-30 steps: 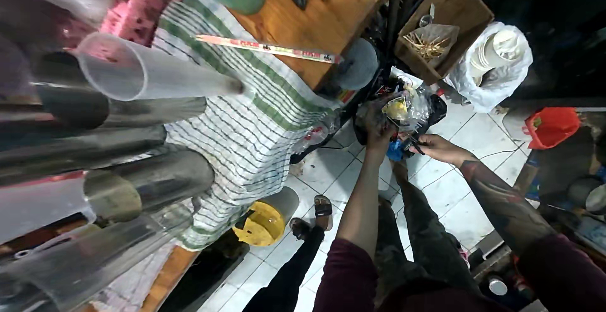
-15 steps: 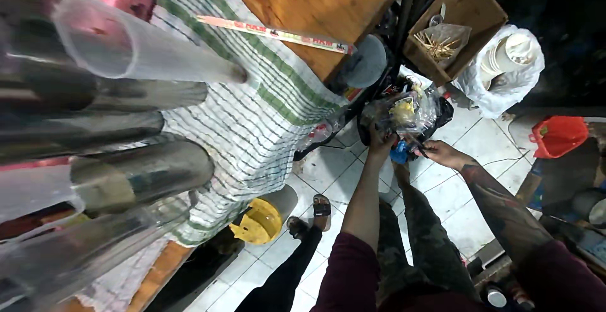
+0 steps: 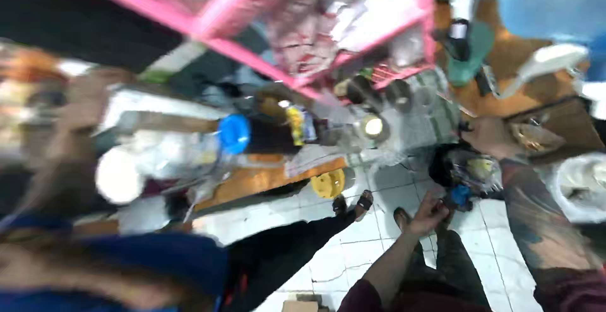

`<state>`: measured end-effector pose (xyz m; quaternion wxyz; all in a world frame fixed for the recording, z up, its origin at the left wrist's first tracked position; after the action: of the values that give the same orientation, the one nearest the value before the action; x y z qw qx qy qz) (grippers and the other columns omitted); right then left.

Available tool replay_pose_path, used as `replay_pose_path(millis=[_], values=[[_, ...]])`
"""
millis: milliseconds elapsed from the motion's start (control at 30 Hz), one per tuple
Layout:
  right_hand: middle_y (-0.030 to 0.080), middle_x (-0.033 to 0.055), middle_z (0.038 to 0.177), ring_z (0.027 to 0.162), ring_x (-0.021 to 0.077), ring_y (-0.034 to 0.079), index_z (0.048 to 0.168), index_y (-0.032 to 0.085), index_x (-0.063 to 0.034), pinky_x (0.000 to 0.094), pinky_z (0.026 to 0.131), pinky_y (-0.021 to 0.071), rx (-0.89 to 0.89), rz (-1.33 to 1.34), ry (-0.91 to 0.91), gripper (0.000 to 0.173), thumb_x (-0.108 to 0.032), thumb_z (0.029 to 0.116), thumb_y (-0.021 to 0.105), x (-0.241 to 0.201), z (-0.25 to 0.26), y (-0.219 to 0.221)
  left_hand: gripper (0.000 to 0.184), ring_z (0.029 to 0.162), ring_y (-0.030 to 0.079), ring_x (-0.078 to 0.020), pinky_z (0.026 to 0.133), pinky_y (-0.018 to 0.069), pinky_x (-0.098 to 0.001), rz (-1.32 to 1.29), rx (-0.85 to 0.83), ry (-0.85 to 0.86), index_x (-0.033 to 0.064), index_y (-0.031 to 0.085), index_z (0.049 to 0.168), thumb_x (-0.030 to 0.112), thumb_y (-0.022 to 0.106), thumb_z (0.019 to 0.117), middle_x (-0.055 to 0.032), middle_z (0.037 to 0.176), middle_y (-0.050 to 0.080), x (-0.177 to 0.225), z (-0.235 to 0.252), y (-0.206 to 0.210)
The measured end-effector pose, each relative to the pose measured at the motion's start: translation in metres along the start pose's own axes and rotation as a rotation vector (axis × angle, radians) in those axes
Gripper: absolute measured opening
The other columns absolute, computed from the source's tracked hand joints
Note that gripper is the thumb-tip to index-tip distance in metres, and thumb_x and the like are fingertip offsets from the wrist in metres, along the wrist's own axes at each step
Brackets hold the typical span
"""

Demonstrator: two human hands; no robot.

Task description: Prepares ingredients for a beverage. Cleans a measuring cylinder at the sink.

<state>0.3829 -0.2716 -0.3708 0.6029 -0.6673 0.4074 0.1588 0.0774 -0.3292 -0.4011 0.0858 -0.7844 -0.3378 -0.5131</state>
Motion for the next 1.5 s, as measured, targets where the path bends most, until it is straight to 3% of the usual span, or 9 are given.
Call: replay_pose_path(millis=[67, 133, 300, 433, 500, 733, 900, 1267, 1500], values=[[0.069, 0.0254, 0.091, 0.087, 0.0476, 0.067, 0.096, 0.072, -0.0008, 0.0722, 0.076, 0.0515, -0.12, -0.06, 0.281, 0.042, -0.043, 0.094, 0.072, -0.055, 0.036, -0.02, 0.063, 0.088, 0.067, -0.017, 0.084, 0.0589, -0.0374, -0.024, 0.04, 0.06, 0.0037, 0.035, 0.155, 0.005, 0.062, 0.0982, -0.0135, 0.107, 0.068, 0.032, -0.024, 0.0], [0.067, 0.0303, 0.096, 0.093, 0.0519, 0.065, 0.103, 0.069, 0.0036, 0.0757, 0.08, 0.048, -0.113, -0.076, 0.291, 0.046, -0.041, 0.0923, 0.075, -0.069, 0.055, -0.022, 0.062, 0.089, 0.067, -0.0162, 0.085, 0.058, -0.0369, -0.05, 0.087, 0.107, 0.0025, 0.036, 0.154, 0.004, 0.062, 0.0976, -0.0144, 0.109, 0.068, 0.06, -0.041, -0.001], [0.067, 0.0282, 0.109, 0.096, 0.0406, 0.067, 0.117, 0.067, 0.005, 0.0621, 0.087, 0.0532, -0.173, 0.109, 0.288, 0.041, -0.029, 0.0948, 0.074, -0.073, 0.061, -0.025, 0.057, 0.095, 0.067, -0.0164, 0.088, 0.0572, -0.038, -0.125, 0.188, 0.24, 0.0018, 0.04, 0.151, 0.004, 0.06, 0.098, -0.0147, 0.117, 0.067, 0.115, -0.072, -0.009], [0.066, 0.0238, 0.114, 0.1, 0.0344, 0.066, 0.127, 0.062, 0.0005, 0.0575, 0.09, 0.0545, -0.063, 0.224, 0.176, 0.041, -0.024, 0.0956, 0.066, -0.084, 0.026, -0.039, 0.036, 0.094, 0.066, -0.0143, 0.085, 0.0574, -0.035, -0.152, 0.222, 0.404, -0.0048, 0.055, 0.132, 0.008, 0.061, 0.0986, -0.0109, 0.112, 0.067, 0.161, -0.091, -0.023], [0.066, 0.0145, 0.107, 0.088, 0.0214, 0.065, 0.13, 0.059, -0.0015, 0.0436, 0.08, 0.0566, -0.019, 0.403, 0.149, 0.04, -0.028, 0.0996, 0.062, -0.104, -0.014, -0.036, 0.028, 0.094, 0.067, -0.0135, 0.086, 0.0578, -0.0344, -0.127, 0.207, 0.459, -0.0054, 0.06, 0.122, 0.009, 0.063, 0.0976, -0.0093, 0.107, 0.069, 0.187, -0.098, -0.031], [0.075, 0.0061, 0.106, 0.088, 0.0148, 0.073, 0.13, 0.055, -0.0104, 0.0294, 0.079, 0.0602, -0.544, 1.244, 0.47, 0.052, -0.046, 0.1119, 0.022, -0.224, -0.143, 0.048, 0.024, 0.114, 0.064, -0.0188, 0.103, 0.0515, -0.0376, 0.163, -0.103, 0.514, -0.007, 0.066, 0.112, 0.01, 0.066, 0.0964, -0.0156, 0.123, 0.067, 0.267, -0.085, -0.057], [0.075, 0.0107, 0.104, 0.08, 0.0137, 0.075, 0.123, 0.061, -0.0121, 0.023, 0.071, 0.0625, -0.505, 1.736, 0.457, 0.032, -0.03, 0.1116, 0.037, -0.264, -0.143, 0.058, 0.022, 0.105, 0.065, -0.0138, 0.096, 0.0544, -0.0327, 0.174, -0.307, 0.387, -0.0049, 0.065, 0.115, 0.006, 0.066, 0.0959, -0.0118, 0.116, 0.068, 0.297, -0.072, -0.078], [0.072, 0.0071, 0.108, 0.086, 0.01, 0.073, 0.118, 0.063, -0.0114, 0.0203, 0.073, 0.062, -0.313, 1.838, 0.29, 0.018, -0.014, 0.1004, 0.06, -0.289, -0.121, 0.063, 0.02, 0.089, 0.065, -0.0104, 0.084, 0.055, -0.0292, 0.116, -0.524, 0.382, -0.0047, 0.063, 0.115, 0.001, 0.064, 0.0955, -0.0079, 0.099, 0.069, 0.317, -0.061, -0.1], [0.071, 0.009, 0.113, 0.094, 0.0096, 0.073, 0.123, 0.061, -0.0049, 0.0179, 0.078, 0.0612, -0.256, 2.033, 0.251, 0.021, -0.009, 0.1044, 0.052, -0.284, -0.106, 0.062, 0.054, 0.125, 0.06, -0.0227, 0.105, 0.0501, -0.0359, 0.175, -0.298, 0.513, -0.0045, 0.048, 0.144, 0.006, 0.065, 0.0939, -0.0176, 0.141, 0.059, 0.326, -0.062, -0.121]])
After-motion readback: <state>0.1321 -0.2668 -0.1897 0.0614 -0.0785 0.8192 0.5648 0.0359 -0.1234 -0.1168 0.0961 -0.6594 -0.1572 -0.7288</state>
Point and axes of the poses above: each hand's wrist, its own z-axis towards the middle knuckle, its own y-axis out of the palm, x = y × z, the point moved 5 cm from there along z, towards the middle knuckle
